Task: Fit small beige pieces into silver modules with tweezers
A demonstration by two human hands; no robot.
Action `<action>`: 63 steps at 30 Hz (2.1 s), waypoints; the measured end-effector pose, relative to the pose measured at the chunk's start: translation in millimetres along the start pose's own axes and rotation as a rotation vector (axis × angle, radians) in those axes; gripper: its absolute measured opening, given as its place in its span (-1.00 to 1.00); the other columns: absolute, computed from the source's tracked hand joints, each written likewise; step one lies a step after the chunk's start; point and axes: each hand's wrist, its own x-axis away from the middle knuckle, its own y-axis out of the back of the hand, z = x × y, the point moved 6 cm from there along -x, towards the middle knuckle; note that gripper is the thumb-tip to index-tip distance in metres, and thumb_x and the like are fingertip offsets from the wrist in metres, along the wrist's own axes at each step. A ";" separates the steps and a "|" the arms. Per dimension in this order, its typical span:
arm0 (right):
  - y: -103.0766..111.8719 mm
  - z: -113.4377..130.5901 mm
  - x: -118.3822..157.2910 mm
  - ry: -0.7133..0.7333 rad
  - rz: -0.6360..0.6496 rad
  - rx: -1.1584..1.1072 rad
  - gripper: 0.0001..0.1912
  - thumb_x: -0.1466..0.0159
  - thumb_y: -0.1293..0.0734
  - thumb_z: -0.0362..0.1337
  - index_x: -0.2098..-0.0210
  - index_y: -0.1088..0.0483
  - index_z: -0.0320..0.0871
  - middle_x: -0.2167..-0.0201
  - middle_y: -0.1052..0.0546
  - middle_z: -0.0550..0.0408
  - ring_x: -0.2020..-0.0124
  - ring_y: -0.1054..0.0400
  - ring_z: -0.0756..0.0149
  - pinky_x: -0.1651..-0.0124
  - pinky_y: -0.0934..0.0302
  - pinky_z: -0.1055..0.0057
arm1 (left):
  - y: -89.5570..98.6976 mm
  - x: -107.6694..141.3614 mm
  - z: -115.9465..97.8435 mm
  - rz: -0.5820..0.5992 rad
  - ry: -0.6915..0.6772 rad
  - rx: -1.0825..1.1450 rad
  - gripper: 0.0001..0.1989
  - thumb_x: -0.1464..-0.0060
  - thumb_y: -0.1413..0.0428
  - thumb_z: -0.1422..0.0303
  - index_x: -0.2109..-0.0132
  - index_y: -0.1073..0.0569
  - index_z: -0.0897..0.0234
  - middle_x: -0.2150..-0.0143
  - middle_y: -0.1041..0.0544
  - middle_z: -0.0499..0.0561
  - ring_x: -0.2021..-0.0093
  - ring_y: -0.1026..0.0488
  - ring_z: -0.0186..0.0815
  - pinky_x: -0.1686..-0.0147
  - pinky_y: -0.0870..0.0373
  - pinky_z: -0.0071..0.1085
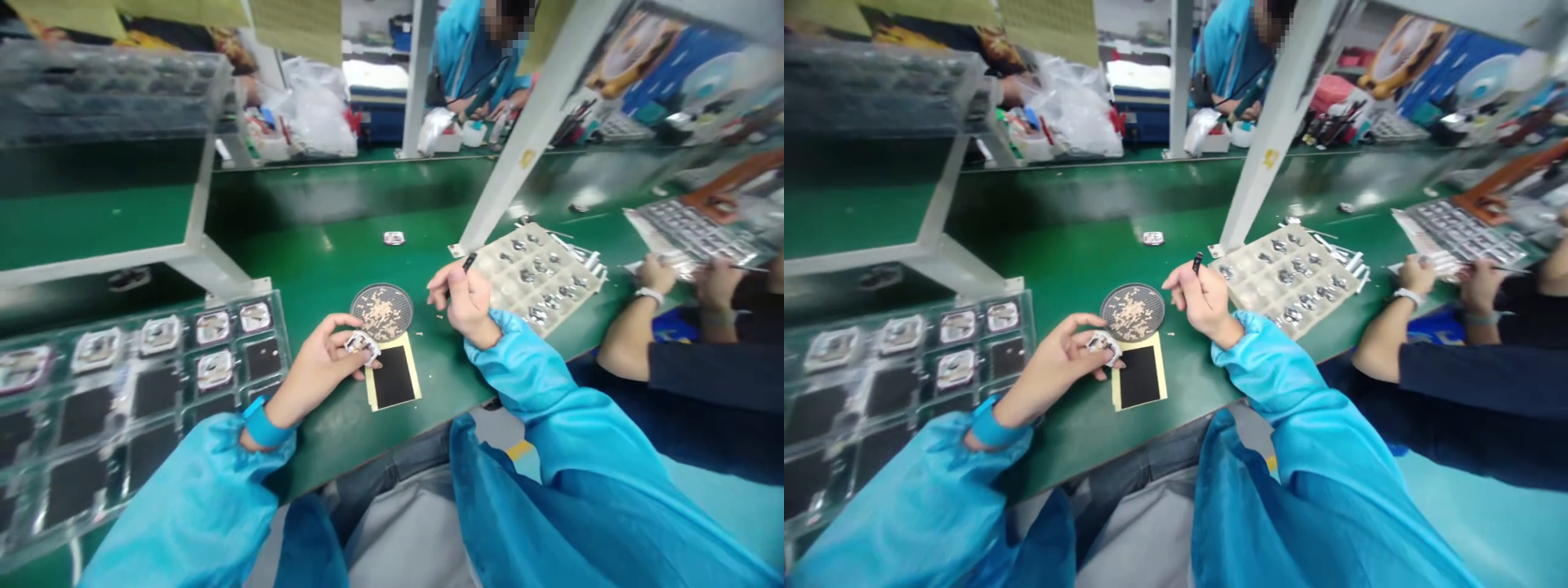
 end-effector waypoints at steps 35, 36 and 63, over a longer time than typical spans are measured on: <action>220.5 -18.9 72.2 -0.485 -0.092 1.086 -0.56 -0.19 -0.54 -0.19 -0.02 -0.54 -0.24 0.16 -0.65 -0.18 0.30 -0.41 0.30 0.19 -0.19 0.36 | 0.8 4.9 -8.9 -0.178 -0.042 -0.213 -0.69 -0.11 -0.34 0.18 0.19 -0.52 0.36 0.49 -0.58 -0.01 0.58 -0.47 -0.42 0.68 -0.18 -0.59; 219.6 -16.8 71.4 -0.468 -0.119 1.051 -0.51 -0.18 -0.54 -0.21 -0.07 -0.53 -0.24 0.14 -0.65 -0.18 0.28 -0.43 0.30 0.17 -0.20 0.36 | 0.8 5.7 -8.3 -0.171 -0.028 -0.211 -0.69 -0.12 -0.33 0.18 0.20 -0.52 0.35 0.50 -0.57 -0.01 0.58 -0.46 -0.42 0.68 -0.17 -0.60; -81.8 6.9 28.2 -0.339 0.464 -0.370 -0.68 -0.27 -0.49 -0.18 0.25 -0.23 -0.03 0.38 -0.55 0.22 0.38 -0.57 0.34 0.28 -0.48 0.40 | 16.9 11.2 -15.4 -0.332 -0.117 0.038 -0.59 -0.21 -0.18 0.04 0.12 -0.61 0.34 0.44 -0.59 0.03 0.54 -0.50 -0.36 0.65 -0.19 -0.53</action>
